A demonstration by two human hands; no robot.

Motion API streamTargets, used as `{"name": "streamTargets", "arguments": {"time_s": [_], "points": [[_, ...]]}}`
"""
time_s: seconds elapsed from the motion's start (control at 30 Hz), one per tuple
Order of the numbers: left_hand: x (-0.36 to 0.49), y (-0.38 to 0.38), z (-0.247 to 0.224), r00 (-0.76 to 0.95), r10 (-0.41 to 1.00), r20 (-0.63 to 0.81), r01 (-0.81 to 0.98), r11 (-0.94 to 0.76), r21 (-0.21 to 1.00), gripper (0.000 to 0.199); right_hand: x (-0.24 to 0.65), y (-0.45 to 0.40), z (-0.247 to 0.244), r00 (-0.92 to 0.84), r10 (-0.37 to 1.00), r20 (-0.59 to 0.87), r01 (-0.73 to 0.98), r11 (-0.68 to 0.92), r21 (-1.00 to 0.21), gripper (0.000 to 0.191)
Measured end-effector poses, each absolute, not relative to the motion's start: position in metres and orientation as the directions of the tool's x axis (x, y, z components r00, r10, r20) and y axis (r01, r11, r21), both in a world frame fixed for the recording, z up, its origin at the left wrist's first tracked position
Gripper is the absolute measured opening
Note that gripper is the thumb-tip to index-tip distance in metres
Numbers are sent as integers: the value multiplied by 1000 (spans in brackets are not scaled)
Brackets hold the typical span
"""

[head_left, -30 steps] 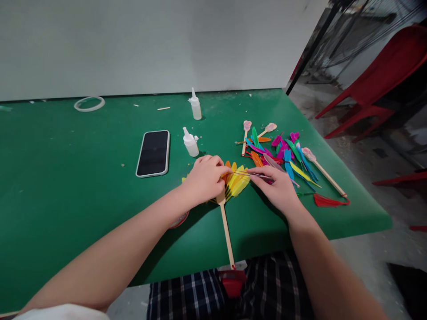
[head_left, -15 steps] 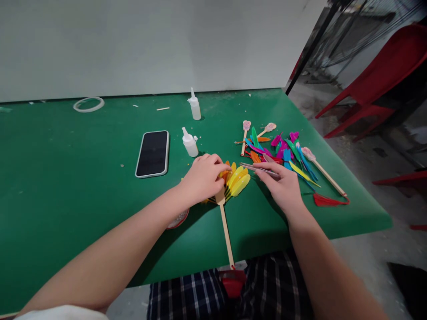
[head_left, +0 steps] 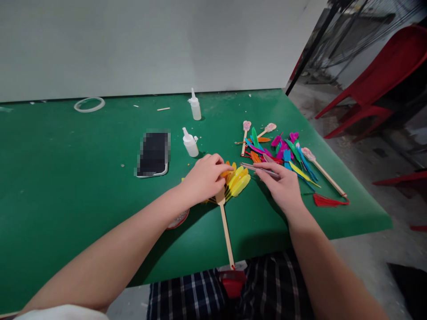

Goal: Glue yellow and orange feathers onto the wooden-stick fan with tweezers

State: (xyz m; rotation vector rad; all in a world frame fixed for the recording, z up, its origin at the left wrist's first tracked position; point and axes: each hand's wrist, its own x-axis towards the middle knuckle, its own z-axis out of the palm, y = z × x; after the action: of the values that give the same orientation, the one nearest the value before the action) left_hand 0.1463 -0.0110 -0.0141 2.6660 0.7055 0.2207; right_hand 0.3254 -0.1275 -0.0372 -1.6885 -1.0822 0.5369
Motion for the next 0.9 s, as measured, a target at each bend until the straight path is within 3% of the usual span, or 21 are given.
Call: {"name": "streamTargets", "arguments": {"time_s": [0.13,0.23,0.3,0.37,0.57,0.7,0.9], "points": [[139,-9,7,709,577,405,413,-805,425,33,326,-128,-37,512,848,138,389,-85,-917,23],[127,-3,24,361,671,648,487,-728,482,45,326,-127,-38,518,844,142,377,-76,-923,24],[120,4,27,186,705,685,483,-672,561,60,327,-127,-40,527,837,147,382,-79,-921,25],[114,14,20,154,748,646,451,-635,628,74,328,-127,-41,536,832,146,381,-84,-921,26],[107,40,-28,376,860,346,434,-493,754,102,327,-127,-40,549,823,147,381,-90,-920,27],[110,47,-42,458,862,217,419,-425,802,98,327,-127,-40,555,817,158,385,-83,-919,27],[109,48,-9,597,775,206,306,-457,835,76,327,-125,-41,582,802,134,315,-71,-946,29]]}}
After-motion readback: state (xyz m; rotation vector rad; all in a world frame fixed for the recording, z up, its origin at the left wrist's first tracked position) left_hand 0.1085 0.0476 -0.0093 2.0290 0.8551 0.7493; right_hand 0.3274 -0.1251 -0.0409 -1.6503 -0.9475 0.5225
